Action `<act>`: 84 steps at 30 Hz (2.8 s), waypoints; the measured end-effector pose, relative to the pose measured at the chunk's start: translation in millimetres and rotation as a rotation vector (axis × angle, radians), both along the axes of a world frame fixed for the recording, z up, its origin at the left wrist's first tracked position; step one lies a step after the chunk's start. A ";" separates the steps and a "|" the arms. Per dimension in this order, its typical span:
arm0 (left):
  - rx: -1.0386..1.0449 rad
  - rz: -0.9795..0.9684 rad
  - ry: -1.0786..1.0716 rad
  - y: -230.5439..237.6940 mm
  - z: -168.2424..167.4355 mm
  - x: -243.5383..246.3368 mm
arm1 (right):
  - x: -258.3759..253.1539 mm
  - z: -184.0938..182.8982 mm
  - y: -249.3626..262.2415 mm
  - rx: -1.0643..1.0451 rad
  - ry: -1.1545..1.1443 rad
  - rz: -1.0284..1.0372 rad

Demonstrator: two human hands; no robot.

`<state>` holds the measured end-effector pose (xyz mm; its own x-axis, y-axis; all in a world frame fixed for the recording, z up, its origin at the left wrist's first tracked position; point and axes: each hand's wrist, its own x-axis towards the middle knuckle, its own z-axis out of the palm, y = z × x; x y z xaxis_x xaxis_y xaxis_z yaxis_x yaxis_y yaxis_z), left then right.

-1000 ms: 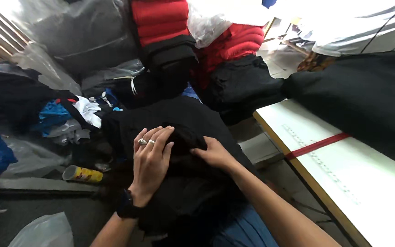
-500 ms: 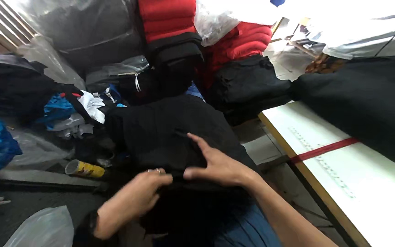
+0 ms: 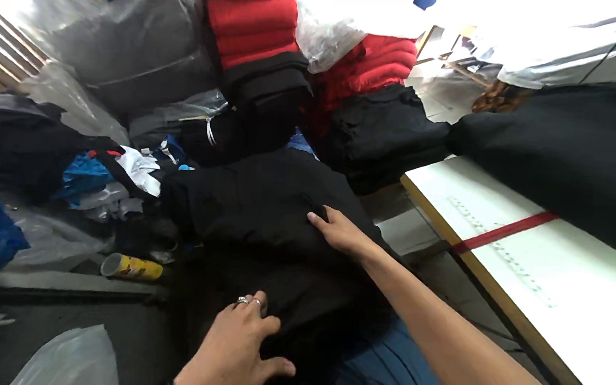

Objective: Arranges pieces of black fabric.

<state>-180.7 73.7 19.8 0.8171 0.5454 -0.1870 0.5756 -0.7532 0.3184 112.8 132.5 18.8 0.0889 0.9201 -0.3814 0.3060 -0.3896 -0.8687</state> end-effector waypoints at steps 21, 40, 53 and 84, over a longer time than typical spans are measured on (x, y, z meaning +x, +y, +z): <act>-0.065 -0.040 0.028 3.5 9.2 -3.3 | 5.2 -1.3 8.8 -0.079 0.087 -0.016; 0.001 -0.048 -0.041 3.4 3.8 5.3 | 8.4 1.9 7.3 -0.161 0.078 0.022; 0.192 -0.025 -0.423 42.1 6.4 64.6 | 7.7 -3.1 19.4 -0.201 -0.145 -0.080; 0.371 0.114 -0.443 118.3 49.1 41.9 | -54.2 53.6 -2.0 -0.147 -0.616 0.365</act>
